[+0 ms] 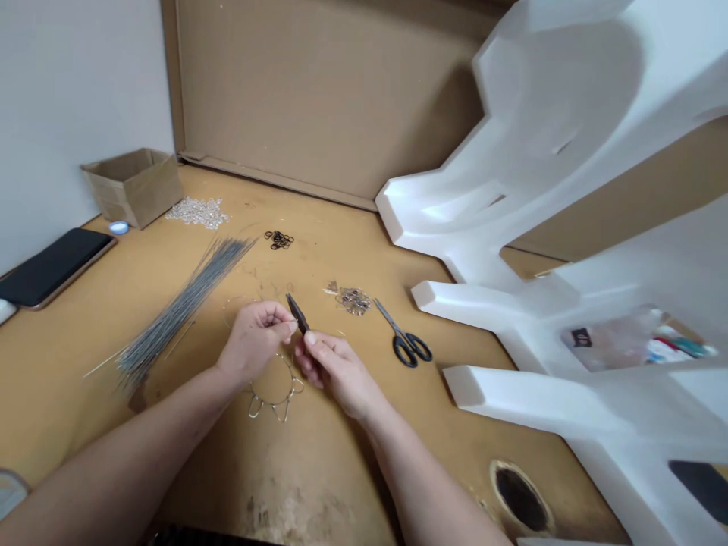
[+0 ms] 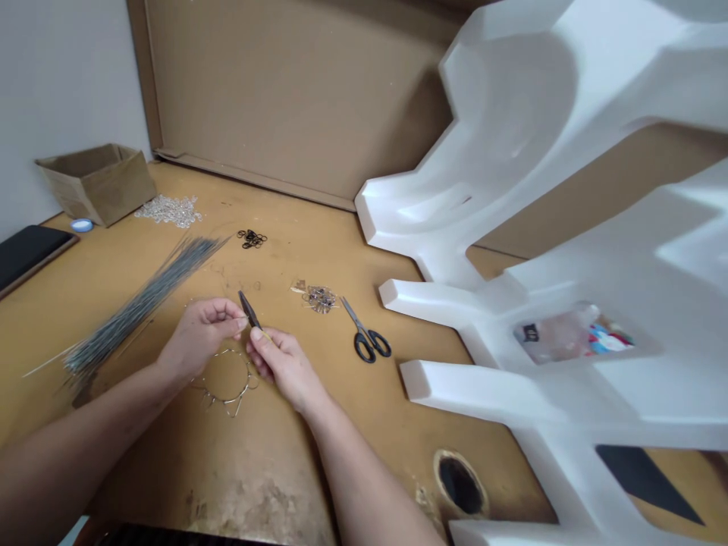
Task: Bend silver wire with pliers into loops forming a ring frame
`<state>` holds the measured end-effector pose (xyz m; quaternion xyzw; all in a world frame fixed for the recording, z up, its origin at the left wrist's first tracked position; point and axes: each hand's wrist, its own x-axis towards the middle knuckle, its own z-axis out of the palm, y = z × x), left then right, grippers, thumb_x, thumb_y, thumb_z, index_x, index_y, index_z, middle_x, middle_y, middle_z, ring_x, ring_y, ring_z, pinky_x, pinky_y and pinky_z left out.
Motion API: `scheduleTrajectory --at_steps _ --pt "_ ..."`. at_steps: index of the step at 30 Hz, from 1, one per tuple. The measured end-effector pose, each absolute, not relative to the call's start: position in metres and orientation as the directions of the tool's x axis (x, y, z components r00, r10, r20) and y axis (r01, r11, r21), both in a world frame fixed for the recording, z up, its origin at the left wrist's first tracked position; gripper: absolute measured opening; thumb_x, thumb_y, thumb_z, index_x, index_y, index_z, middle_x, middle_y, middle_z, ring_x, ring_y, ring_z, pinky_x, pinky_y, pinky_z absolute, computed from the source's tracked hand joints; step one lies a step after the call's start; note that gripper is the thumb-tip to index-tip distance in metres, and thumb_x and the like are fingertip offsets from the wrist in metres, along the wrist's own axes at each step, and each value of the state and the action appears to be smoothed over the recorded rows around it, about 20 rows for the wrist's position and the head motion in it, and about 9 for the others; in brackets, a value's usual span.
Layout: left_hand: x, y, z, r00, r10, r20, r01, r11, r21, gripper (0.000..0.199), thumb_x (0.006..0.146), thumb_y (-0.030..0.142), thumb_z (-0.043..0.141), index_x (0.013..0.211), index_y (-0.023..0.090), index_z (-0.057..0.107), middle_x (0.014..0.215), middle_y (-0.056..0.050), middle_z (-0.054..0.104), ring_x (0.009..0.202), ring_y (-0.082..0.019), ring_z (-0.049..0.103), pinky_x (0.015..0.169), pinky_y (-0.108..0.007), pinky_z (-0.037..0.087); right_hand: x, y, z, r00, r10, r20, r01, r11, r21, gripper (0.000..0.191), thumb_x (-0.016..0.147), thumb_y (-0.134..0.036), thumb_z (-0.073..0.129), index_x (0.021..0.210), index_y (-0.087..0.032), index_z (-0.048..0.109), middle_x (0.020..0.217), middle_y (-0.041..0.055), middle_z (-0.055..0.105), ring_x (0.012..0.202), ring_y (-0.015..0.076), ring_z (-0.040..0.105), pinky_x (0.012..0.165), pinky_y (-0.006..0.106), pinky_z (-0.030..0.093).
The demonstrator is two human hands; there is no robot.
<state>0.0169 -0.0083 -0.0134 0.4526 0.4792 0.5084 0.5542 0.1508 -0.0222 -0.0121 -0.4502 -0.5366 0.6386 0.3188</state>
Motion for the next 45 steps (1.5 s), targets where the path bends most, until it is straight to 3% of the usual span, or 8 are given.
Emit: scheduleTrajectory --at_steps 9,24,29,34,38,42,45 --pt "0.017 -0.01 -0.007 0.043 0.992 -0.116 -0.096 0.119 0.988 0.008 0.055 0.021 0.056 0.05 0.016 0.052 0.043 0.005 0.049 0.043 -0.007 0.043 0.046 -0.02 0.034 0.157 -0.022 -0.013 -0.403 0.892 -0.205 0.164 -0.15 -0.975 0.042 0.074 -0.057 0.045 0.061 -0.017 0.045 0.052 -0.0055 0.034 0.044 0.0065 0.028 0.043 0.022 0.019" --pt "0.006 0.001 -0.013 0.034 0.999 -0.04 -0.098 0.043 0.994 0.008 0.056 0.02 0.056 0.05 0.016 0.053 0.045 0.004 0.052 0.046 -0.007 0.044 0.049 -0.02 0.035 0.139 -0.015 -0.01 -0.325 0.924 -0.201 0.161 -0.156 -0.975 0.047 0.075 -0.062 0.035 0.061 -0.019 0.044 0.046 -0.0069 0.03 0.04 0.007 0.023 0.04 0.022 0.017" --pt "0.0 0.011 -0.011 -0.023 0.997 -0.071 -0.122 0.068 0.99 0.007 0.053 0.017 0.057 0.047 0.016 0.053 0.042 0.004 0.051 0.044 -0.007 0.044 0.049 -0.021 0.035 0.128 -0.002 -0.014 -0.26 0.962 -0.082 0.324 0.007 -0.946 0.047 0.077 -0.06 0.029 0.056 -0.02 0.041 0.043 -0.006 0.028 0.041 0.0089 0.027 0.042 0.024 0.021" --pt "-0.004 0.022 -0.012 -0.117 0.984 -0.135 -0.136 0.119 0.984 0.009 0.05 0.013 0.055 0.044 0.016 0.05 0.037 0.005 0.048 0.039 -0.007 0.04 0.046 -0.02 0.031 0.116 0.014 -0.024 -0.218 0.974 0.063 0.533 0.173 -0.828 0.042 0.081 -0.048 0.026 0.05 -0.021 0.033 0.045 -0.0032 0.032 0.045 0.0106 0.032 0.048 0.026 0.024" --pt "-0.004 0.027 -0.012 -0.14 0.979 -0.15 -0.104 0.136 0.985 0.01 0.049 0.011 0.053 0.042 0.017 0.049 0.035 0.005 0.046 0.037 -0.006 0.036 0.043 -0.02 0.027 0.113 0.023 -0.028 -0.195 0.971 0.137 0.605 0.229 -0.762 0.039 0.081 -0.043 0.028 0.049 -0.021 0.032 0.046 -0.0027 0.032 0.047 0.0112 0.033 0.05 0.026 0.024" --pt "-0.002 0.032 -0.007 -0.126 0.987 -0.103 -0.09 0.092 0.992 0.009 0.049 0.011 0.052 0.041 0.016 0.05 0.035 0.005 0.047 0.037 -0.007 0.037 0.044 -0.021 0.028 0.12 0.027 -0.022 -0.227 0.967 0.113 0.537 0.221 -0.814 0.041 0.079 -0.048 0.032 0.049 -0.02 0.035 0.044 -0.0039 0.032 0.045 0.0101 0.031 0.048 0.025 0.023" --pt "0.002 0.035 -0.004 -0.093 0.992 -0.084 -0.106 0.074 0.992 0.01 0.048 0.01 0.051 0.04 0.016 0.05 0.035 0.005 0.047 0.038 -0.007 0.04 0.046 -0.021 0.03 0.128 0.027 -0.018 -0.318 0.948 -0.028 0.321 0.08 -0.944 0.043 0.078 -0.055 0.032 0.057 -0.019 0.044 0.044 -0.0059 0.033 0.04 0.0083 0.028 0.043 0.023 0.021"
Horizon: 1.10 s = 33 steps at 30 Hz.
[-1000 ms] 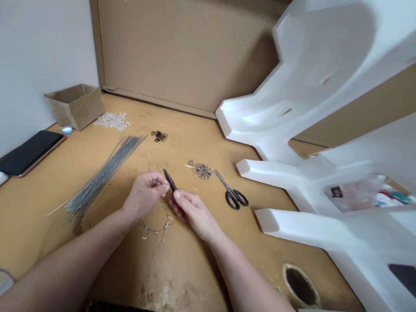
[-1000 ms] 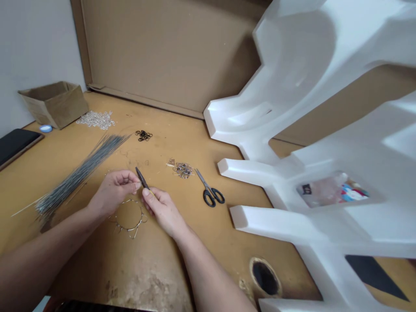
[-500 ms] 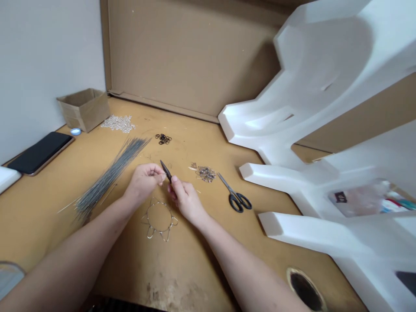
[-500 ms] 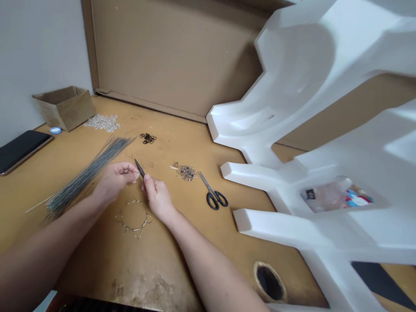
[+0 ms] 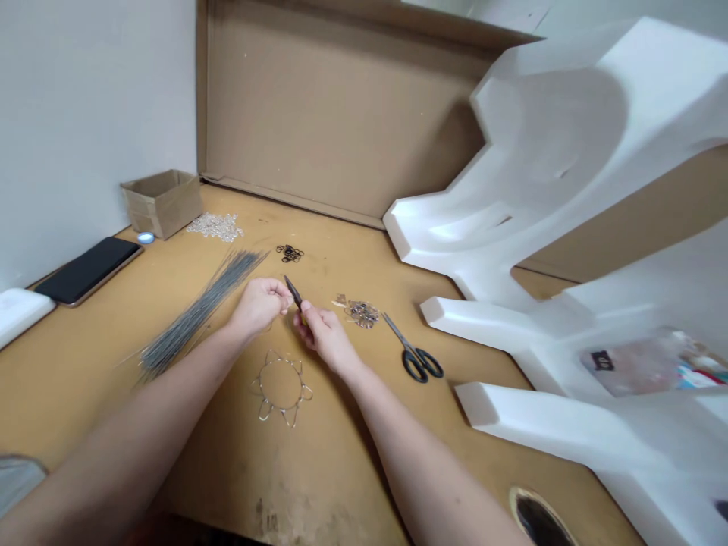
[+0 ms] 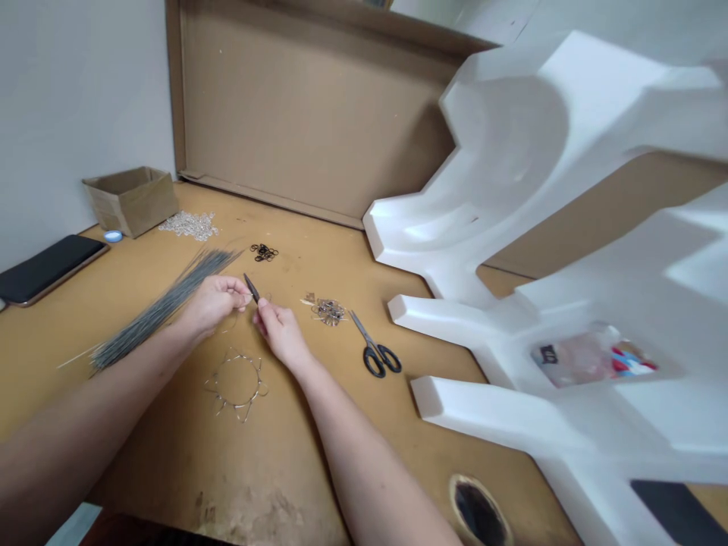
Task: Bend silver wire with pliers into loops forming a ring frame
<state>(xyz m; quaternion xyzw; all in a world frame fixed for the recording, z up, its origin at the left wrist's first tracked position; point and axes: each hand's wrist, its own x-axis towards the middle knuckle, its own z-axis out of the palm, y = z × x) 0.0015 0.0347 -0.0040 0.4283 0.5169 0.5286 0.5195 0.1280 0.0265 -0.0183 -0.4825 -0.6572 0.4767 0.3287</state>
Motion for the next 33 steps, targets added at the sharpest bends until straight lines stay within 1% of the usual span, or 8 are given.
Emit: scheduleTrajectory --at_steps 2,4,11,19,28,31,33 --pt "0.004 0.036 -0.004 -0.086 0.993 -0.087 -0.115 0.077 0.99 0.01 0.047 0.009 0.05 0.04 0.016 0.05 0.035 0.005 0.047 0.038 -0.007 0.039 0.046 -0.022 0.031 0.132 0.026 -0.019 -0.359 0.927 -0.106 0.185 -0.04 -0.982 0.043 0.076 -0.058 0.035 0.063 -0.018 0.047 0.045 -0.0065 0.035 0.038 0.0073 0.028 0.04 0.022 0.02" --pt "0.007 0.037 -0.006 -0.082 0.992 -0.093 -0.126 0.082 0.989 0.009 0.047 0.009 0.051 0.041 0.015 0.051 0.035 0.005 0.047 0.038 -0.007 0.039 0.047 -0.022 0.031 0.136 0.025 -0.021 -0.379 0.915 -0.139 0.107 -0.106 -0.989 0.043 0.074 -0.059 0.039 0.065 -0.018 0.049 0.047 -0.006 0.039 0.038 0.0071 0.031 0.039 0.021 0.02" --pt "0.007 0.039 -0.016 -0.068 0.992 -0.104 -0.175 0.09 0.98 0.007 0.047 0.01 0.053 0.042 0.015 0.052 0.037 0.005 0.048 0.038 -0.007 0.041 0.047 -0.022 0.031 0.14 0.027 -0.026 -0.412 0.898 -0.155 0.043 -0.151 -0.988 0.044 0.072 -0.059 0.046 0.067 -0.016 0.054 0.051 -0.0028 0.048 0.045 0.0082 0.043 0.042 0.021 0.028" --pt "0.001 0.037 -0.018 -0.051 0.994 -0.097 -0.178 0.087 0.98 0.007 0.05 0.012 0.055 0.044 0.015 0.052 0.038 0.004 0.049 0.038 -0.007 0.041 0.045 -0.021 0.031 0.138 0.025 -0.025 -0.382 0.908 -0.17 0.112 -0.137 -0.984 0.045 0.073 -0.059 0.044 0.068 -0.016 0.055 0.053 -0.0031 0.048 0.046 0.0076 0.042 0.043 0.021 0.029" --pt "-0.003 0.036 -0.014 -0.036 0.996 -0.078 -0.102 0.074 0.992 0.009 0.05 0.01 0.052 0.043 0.016 0.051 0.039 0.004 0.049 0.04 -0.007 0.041 0.046 -0.021 0.031 0.134 0.022 -0.021 -0.37 0.915 -0.162 0.177 -0.102 -0.979 0.043 0.073 -0.059 0.041 0.065 -0.018 0.051 0.049 -0.0057 0.039 0.041 0.0068 0.032 0.04 0.021 0.022" --pt "-0.003 0.035 -0.013 -0.045 0.995 -0.087 -0.072 0.083 0.994 0.009 0.051 0.01 0.052 0.044 0.016 0.052 0.04 0.004 0.049 0.039 -0.007 0.041 0.045 -0.021 0.03 0.134 0.021 -0.021 -0.362 0.921 -0.142 0.219 -0.065 -0.974 0.043 0.074 -0.059 0.039 0.064 -0.018 0.049 0.047 -0.0062 0.036 0.04 0.0071 0.029 0.04 0.021 0.02" --pt "-0.003 0.034 -0.012 -0.049 0.995 -0.09 -0.061 0.087 0.994 0.009 0.051 0.01 0.053 0.045 0.016 0.052 0.039 0.004 0.049 0.039 -0.007 0.04 0.044 -0.021 0.03 0.133 0.021 -0.022 -0.348 0.931 -0.106 0.268 -0.009 -0.963 0.044 0.076 -0.058 0.036 0.062 -0.018 0.047 0.046 -0.0062 0.034 0.04 0.0076 0.028 0.04 0.022 0.02"
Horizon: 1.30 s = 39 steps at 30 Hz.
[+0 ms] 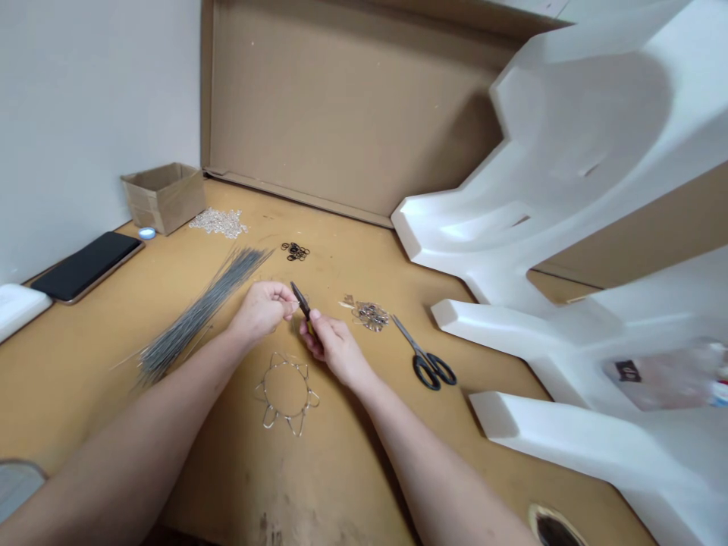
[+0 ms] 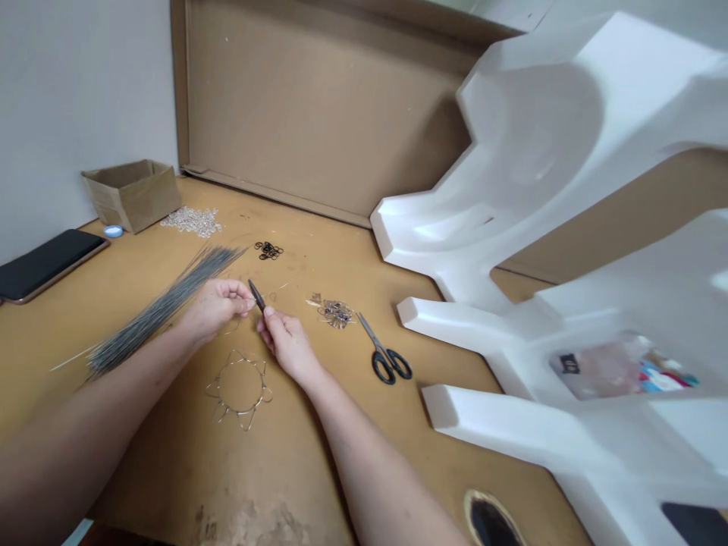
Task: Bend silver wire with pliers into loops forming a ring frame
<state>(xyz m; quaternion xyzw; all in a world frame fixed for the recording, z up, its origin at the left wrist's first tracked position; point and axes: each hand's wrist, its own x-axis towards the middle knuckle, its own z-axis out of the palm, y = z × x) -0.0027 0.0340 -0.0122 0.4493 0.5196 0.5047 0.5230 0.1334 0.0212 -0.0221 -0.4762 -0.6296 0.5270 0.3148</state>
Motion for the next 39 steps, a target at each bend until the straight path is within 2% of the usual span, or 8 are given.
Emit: scheduleTrajectory --at_steps 8,17,25,27,32,34,36,39 --pt "0.002 0.03 -0.008 -0.103 0.987 -0.122 -0.098 0.112 0.989 0.01 0.05 0.01 0.053 0.042 0.016 0.05 0.036 0.005 0.047 0.039 -0.007 0.04 0.046 -0.021 0.031 0.13 0.02 -0.024 -0.249 0.962 0.112 0.592 0.243 -0.769 0.043 0.083 -0.047 0.024 0.052 -0.021 0.036 0.046 -0.0024 0.036 0.046 0.0114 0.036 0.049 0.025 0.027" --pt "0.006 0.028 -0.005 -0.147 0.974 -0.175 -0.097 0.162 0.982 0.013 0.047 0.008 0.051 0.037 0.016 0.048 0.033 0.006 0.045 0.037 -0.006 0.037 0.046 -0.02 0.03 0.129 0.018 -0.016 -0.237 0.963 0.125 0.908 0.266 -0.323 0.031 0.085 -0.032 0.029 0.067 -0.018 0.05 0.061 0.0052 0.055 0.056 0.0152 0.049 0.052 0.025 0.028" --pt "-0.001 0.029 -0.011 -0.063 0.997 -0.053 -0.102 0.046 0.994 0.005 0.049 0.015 0.057 0.045 0.016 0.054 0.037 0.005 0.049 0.038 -0.006 0.038 0.044 -0.02 0.029 0.132 0.013 -0.012 -0.301 0.951 0.078 0.726 0.281 -0.627 0.047 0.088 -0.038 0.016 0.055 -0.018 0.042 0.049 0.0002 0.046 0.047 0.0108 0.043 0.047 0.021 0.03" --pt "0.0 0.028 -0.01 -0.08 0.993 -0.085 -0.134 0.074 0.988 0.006 0.048 0.014 0.056 0.043 0.016 0.053 0.036 0.004 0.049 0.038 -0.006 0.039 0.045 -0.02 0.029 0.132 0.014 -0.011 -0.311 0.948 0.06 0.76 0.286 -0.583 0.048 0.088 -0.038 0.016 0.057 -0.017 0.046 0.051 0.0012 0.049 0.048 0.0115 0.046 0.048 0.022 0.031" --pt "0.009 0.026 -0.005 -0.155 0.948 -0.279 -0.23 0.24 0.943 0.014 0.045 0.006 0.051 0.036 0.016 0.046 0.032 0.005 0.045 0.035 -0.005 0.037 0.044 -0.02 0.027 0.128 0.017 -0.01 -0.263 0.962 0.078 0.948 0.273 -0.165 0.037 0.087 -0.035 0.027 0.082 -0.013 0.057 0.074 0.0112 0.063 0.064 0.0195 0.058 0.055 0.026 0.034" --pt "0.009 0.027 -0.006 -0.153 0.947 -0.281 -0.238 0.24 0.941 0.015 0.045 0.005 0.05 0.035 0.016 0.046 0.032 0.005 0.045 0.035 -0.005 0.036 0.043 -0.02 0.027 0.127 0.016 -0.009 -0.255 0.963 0.088 0.961 0.263 -0.087 0.037 0.087 -0.036 0.028 0.088 -0.013 0.057 0.081 0.0139 0.064 0.068 0.0214 0.059 0.057 0.027 0.035" --pt "0.007 0.028 -0.009 -0.137 0.965 -0.225 -0.21 0.193 0.958 0.013 0.045 0.006 0.052 0.037 0.015 0.048 0.032 0.005 0.045 0.035 -0.005 0.036 0.043 -0.02 0.026 0.127 0.014 -0.008 -0.247 0.965 0.083 0.958 0.256 -0.13 0.037 0.087 -0.036 0.028 0.087 -0.013 0.057 0.079 0.0128 0.064 0.067 0.0201 0.059 0.057 0.026 0.035" --pt "0.002 0.03 -0.013 -0.089 0.989 -0.115 -0.158 0.1 0.982 0.008 0.046 0.01 0.055 0.041 0.015 0.052 0.034 0.004 0.047 0.036 -0.006 0.037 0.043 -0.02 0.027 0.13 0.011 -0.005 -0.247 0.968 0.044 0.901 0.246 -0.358 0.043 0.088 -0.036 0.024 0.073 -0.014 0.057 0.065 0.0074 0.061 0.057 0.0149 0.055 0.053 0.023 0.033"
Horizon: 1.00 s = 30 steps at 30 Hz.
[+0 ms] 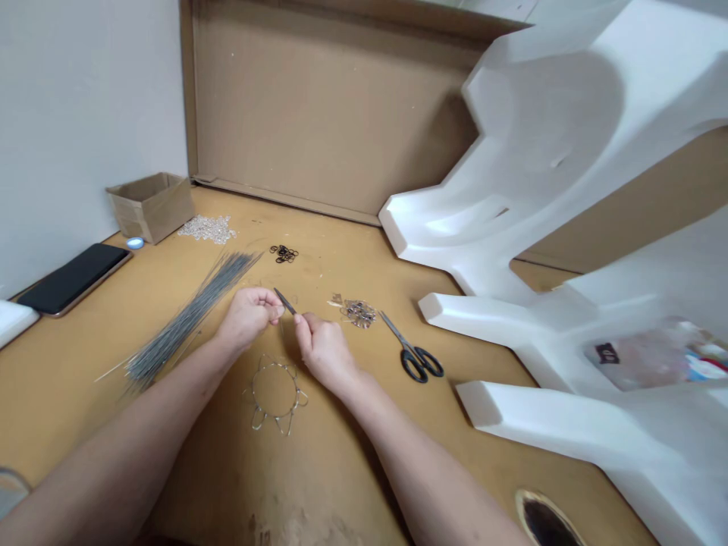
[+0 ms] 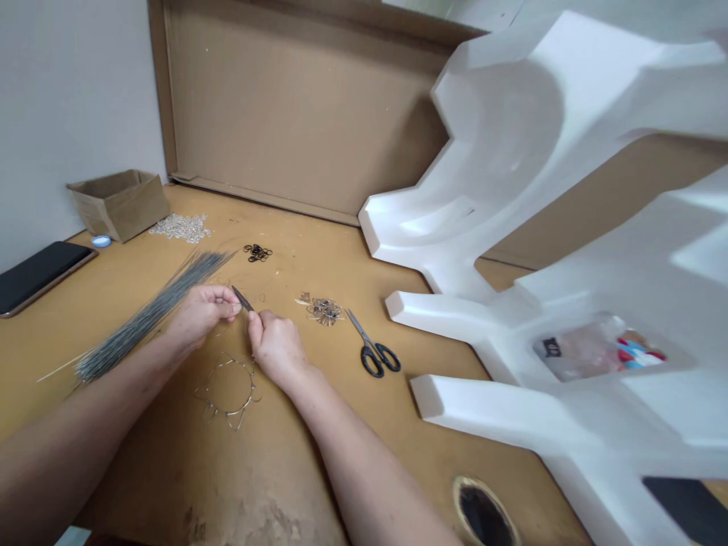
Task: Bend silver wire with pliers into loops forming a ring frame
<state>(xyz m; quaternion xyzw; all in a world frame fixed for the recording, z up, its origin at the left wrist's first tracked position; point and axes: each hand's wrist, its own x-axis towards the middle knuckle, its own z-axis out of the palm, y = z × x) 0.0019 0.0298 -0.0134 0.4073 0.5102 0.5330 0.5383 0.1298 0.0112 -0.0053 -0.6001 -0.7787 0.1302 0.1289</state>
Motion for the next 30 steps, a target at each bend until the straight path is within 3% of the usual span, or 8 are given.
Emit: scheduleTrajectory --at_steps 2,4,6,10,16,20,25,30 --pt "0.0 0.03 -0.014 -0.062 0.996 -0.058 -0.145 0.049 0.988 0.006 0.047 0.011 0.056 0.043 0.015 0.054 0.036 0.004 0.049 0.037 -0.006 0.038 0.043 -0.02 0.027 0.131 0.011 -0.004 -0.279 0.96 0.01 0.82 0.243 -0.518 0.05 0.089 -0.036 0.017 0.066 -0.014 0.055 0.057 0.0045 0.057 0.051 0.0123 0.05 0.049 0.022 0.032" --pt "0.0 0.029 -0.012 -0.068 0.996 -0.05 -0.148 0.04 0.988 0.006 0.047 0.011 0.056 0.043 0.015 0.054 0.036 0.004 0.049 0.038 -0.006 0.039 0.044 -0.02 0.028 0.131 0.012 -0.005 -0.304 0.953 -0.01 0.782 0.244 -0.573 0.053 0.09 -0.036 0.014 0.064 -0.014 0.055 0.055 0.0039 0.056 0.049 0.0117 0.049 0.048 0.022 0.032" --pt "0.004 0.027 -0.009 -0.098 0.99 -0.105 -0.172 0.087 0.981 0.009 0.047 0.009 0.055 0.041 0.015 0.052 0.035 0.005 0.048 0.037 -0.005 0.039 0.044 -0.02 0.029 0.13 0.014 -0.006 -0.283 0.959 -0.019 0.844 0.24 -0.48 0.049 0.089 -0.037 0.018 0.069 -0.013 0.057 0.06 0.0058 0.059 0.053 0.0133 0.052 0.05 0.023 0.032" --pt "0.009 0.025 -0.006 -0.119 0.982 -0.15 -0.265 0.114 0.958 0.008 0.047 0.009 0.059 0.044 0.015 0.054 0.036 0.004 0.049 0.038 -0.005 0.041 0.045 -0.019 0.03 0.13 0.02 -0.006 -0.178 0.984 -0.003 0.972 0.175 -0.156 0.037 0.087 -0.035 0.029 0.084 -0.013 0.059 0.077 0.0123 0.065 0.065 0.0193 0.058 0.056 0.027 0.032" --pt "-0.006 0.03 -0.007 -0.191 0.966 -0.173 -0.401 0.085 0.912 0.008 0.05 0.017 0.064 0.052 0.013 0.057 0.041 0.002 0.053 0.037 -0.004 0.037 0.04 -0.018 0.024 0.136 0.019 0.008 -0.259 0.966 0.023 0.944 0.258 -0.207 0.044 0.09 -0.034 0.019 0.077 -0.016 0.057 0.068 0.0077 0.064 0.064 0.0164 0.058 0.054 0.025 0.031" --pt "-0.018 0.035 -0.009 -0.212 0.962 -0.172 -0.454 0.059 0.889 0.011 0.049 0.017 0.066 0.052 0.013 0.056 0.043 0.001 0.053 0.039 -0.004 0.04 0.042 -0.017 0.027 0.138 0.013 0.015 -0.345 0.938 -0.021 0.927 0.337 -0.165 0.043 0.09 -0.034 0.021 0.075 -0.016 0.057 0.067 0.0072 0.064 0.062 0.0156 0.057 0.053 0.024 0.03" --pt "-0.021 0.037 -0.011 -0.135 0.977 -0.164 -0.353 0.107 0.93 0.013 0.048 0.018 0.069 0.052 0.013 0.058 0.048 -0.001 0.058 0.045 -0.007 0.047 0.046 -0.019 0.031 0.136 0.004 0.019 -0.46 0.881 -0.11 0.888 0.457 -0.048 0.038 0.088 -0.035 0.028 0.078 -0.016 0.06 0.072 0.0088 0.065 0.064 0.0182 0.058 0.052 0.026 0.029" --pt "-0.016 0.033 -0.011 -0.029 0.992 -0.127 -0.256 0.115 0.96 0.011 0.05 0.02 0.069 0.052 0.013 0.061 0.054 -0.003 0.062 0.05 -0.009 0.05 0.048 -0.021 0.031 0.135 0.002 0.02 -0.508 0.845 -0.168 0.86 0.508 -0.042 0.038 0.088 -0.035 0.028 0.08 -0.017 0.06 0.074 0.0081 0.066 0.064 0.0183 0.058 0.053 0.027 0.028"
